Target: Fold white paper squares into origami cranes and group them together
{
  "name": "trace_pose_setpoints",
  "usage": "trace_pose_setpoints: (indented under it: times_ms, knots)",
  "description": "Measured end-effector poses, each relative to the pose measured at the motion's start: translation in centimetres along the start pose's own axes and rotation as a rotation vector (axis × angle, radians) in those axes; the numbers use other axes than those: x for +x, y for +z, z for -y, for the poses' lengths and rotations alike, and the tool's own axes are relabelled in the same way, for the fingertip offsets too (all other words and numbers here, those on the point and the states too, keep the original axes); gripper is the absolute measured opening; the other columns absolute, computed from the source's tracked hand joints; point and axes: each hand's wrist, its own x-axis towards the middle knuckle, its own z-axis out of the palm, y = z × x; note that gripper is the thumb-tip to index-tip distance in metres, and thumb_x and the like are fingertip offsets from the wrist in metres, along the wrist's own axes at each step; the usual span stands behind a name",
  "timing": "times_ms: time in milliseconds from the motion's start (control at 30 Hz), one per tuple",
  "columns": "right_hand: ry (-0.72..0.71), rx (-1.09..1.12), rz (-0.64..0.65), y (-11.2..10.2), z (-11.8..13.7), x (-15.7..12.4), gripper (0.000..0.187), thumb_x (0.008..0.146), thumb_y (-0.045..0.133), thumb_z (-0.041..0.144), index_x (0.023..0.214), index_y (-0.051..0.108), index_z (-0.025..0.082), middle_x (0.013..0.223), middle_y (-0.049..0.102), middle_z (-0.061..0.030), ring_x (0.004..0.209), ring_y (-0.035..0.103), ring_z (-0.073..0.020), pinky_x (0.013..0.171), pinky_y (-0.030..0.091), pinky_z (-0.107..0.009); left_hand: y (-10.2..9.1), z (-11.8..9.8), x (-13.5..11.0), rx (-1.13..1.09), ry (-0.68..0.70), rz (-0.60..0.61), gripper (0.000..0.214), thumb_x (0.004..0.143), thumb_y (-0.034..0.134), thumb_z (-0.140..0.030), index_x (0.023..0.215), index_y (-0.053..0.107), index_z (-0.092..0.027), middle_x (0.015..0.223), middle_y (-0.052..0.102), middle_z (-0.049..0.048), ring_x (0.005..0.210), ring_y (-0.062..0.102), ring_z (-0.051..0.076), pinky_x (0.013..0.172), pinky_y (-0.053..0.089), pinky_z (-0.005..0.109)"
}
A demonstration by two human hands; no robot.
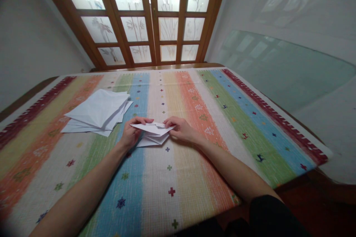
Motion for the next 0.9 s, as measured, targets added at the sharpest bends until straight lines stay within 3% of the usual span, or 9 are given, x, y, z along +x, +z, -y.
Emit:
trace_pose_setpoints:
  times_ms: [100,267,367,433,500,567,667,767,900]
  knots:
    - [0.028,-0.130,-0.047,0.4,-0.2,-0.3,0.012,0.079,0.055,0.012,0.079,0.064,0.019,0.085,0.069,-0.0046,0.081,0.065,-0.0166,0.074,0.051,-0.031,-0.3,0.3,0.4,0.115,-0.008,-0.119,0.007,0.073,0.054,-0.022,0.074,0.061,-0.019,0.099,0.073,0.0082,0.100,0.066,0.024,0.091,0.050,0.043]
    - [-0.003,-0.609,-0.257,1.1,0.0,-0.9,0.018,0.087,0.053,0.019,0.077,0.067,0.018,0.075,0.066,-0.0082,0.070,0.060,-0.0183,0.063,0.044,-0.030,-0.3,0.4,0.4,0.408,0.122,-0.539,0.017,0.077,0.053,-0.028,0.088,0.062,-0.019,0.090,0.068,0.0050,0.084,0.062,0.018,0.077,0.050,0.031]
    - [0.022,-0.658,-0.184,2.0,1.8,-1.2,0.020,0.091,0.051,0.024,0.084,0.069,0.016,0.078,0.067,-0.0100,0.069,0.059,-0.0178,0.062,0.042,-0.029,0.5,0.2,-0.4,0.551,0.174,-0.362,0.024,0.084,0.052,-0.037,0.094,0.063,-0.018,0.074,0.063,0.0009,0.067,0.057,0.015,0.064,0.046,0.027]
    - [-0.052,-0.483,0.005,2.2,3.0,-1.2,0.020,0.091,0.054,0.030,0.094,0.070,0.017,0.080,0.069,-0.0071,0.068,0.060,-0.0158,0.064,0.044,-0.027,1.2,0.1,-0.9,0.645,0.194,-0.143,0.026,0.088,0.050,-0.038,0.094,0.065,-0.017,0.073,0.064,0.0011,0.066,0.058,0.015,0.066,0.046,0.028]
    - [-0.111,-0.268,0.133,2.0,3.6,-1.0,0.021,0.092,0.053,0.029,0.098,0.070,0.020,0.078,0.070,-0.0036,0.065,0.060,-0.0134,0.064,0.046,-0.026,1.7,0.0,-1.3,0.764,0.248,-0.035,0.027,0.091,0.048,-0.036,0.089,0.067,-0.017,0.079,0.068,0.0042,0.076,0.060,0.018,0.075,0.047,0.031]
    - [-0.099,-0.191,0.049,1.2,3.0,-0.6,0.025,0.092,0.048,0.021,0.103,0.070,0.021,0.087,0.071,-0.0046,0.073,0.063,-0.0146,0.069,0.050,-0.027,2.0,0.1,-1.4,0.879,0.295,-0.029,0.028,0.092,0.047,-0.034,0.087,0.068,-0.016,0.085,0.070,0.0068,0.085,0.061,0.021,0.083,0.046,0.036]
    - [-0.085,-0.325,-0.144,-0.3,0.7,0.1,0.038,0.086,0.046,0.009,0.115,0.066,0.024,0.114,0.067,-0.0083,0.103,0.062,-0.0201,0.087,0.051,-0.037,1.9,0.3,-1.4,0.976,0.319,-0.036,0.023,0.092,0.050,-0.031,0.093,0.068,-0.017,0.094,0.070,0.0083,0.093,0.060,0.023,0.088,0.047,0.040]
    - [-0.135,-0.468,-0.058,-1.1,-1.4,0.7,0.046,0.085,0.048,0.006,0.124,0.061,0.027,0.135,0.056,-0.0088,0.119,0.053,-0.0228,0.097,0.047,-0.044,1.8,0.6,-1.3,0.967,0.354,0.051,0.022,0.090,0.053,-0.027,0.104,0.066,-0.017,0.108,0.068,0.0097,0.103,0.061,0.023,0.094,0.047,0.040]
    - [-0.199,-0.598,0.033,-0.9,-2.2,1.0,0.026,0.088,0.058,0.015,0.108,0.070,0.028,0.128,0.061,-0.0075,0.107,0.056,-0.0244,0.092,0.046,-0.044,1.7,0.8,-1.2,0.943,0.365,0.141,0.026,0.091,0.050,-0.025,0.112,0.063,-0.018,0.117,0.066,0.0105,0.116,0.058,0.024,0.101,0.045,0.043]
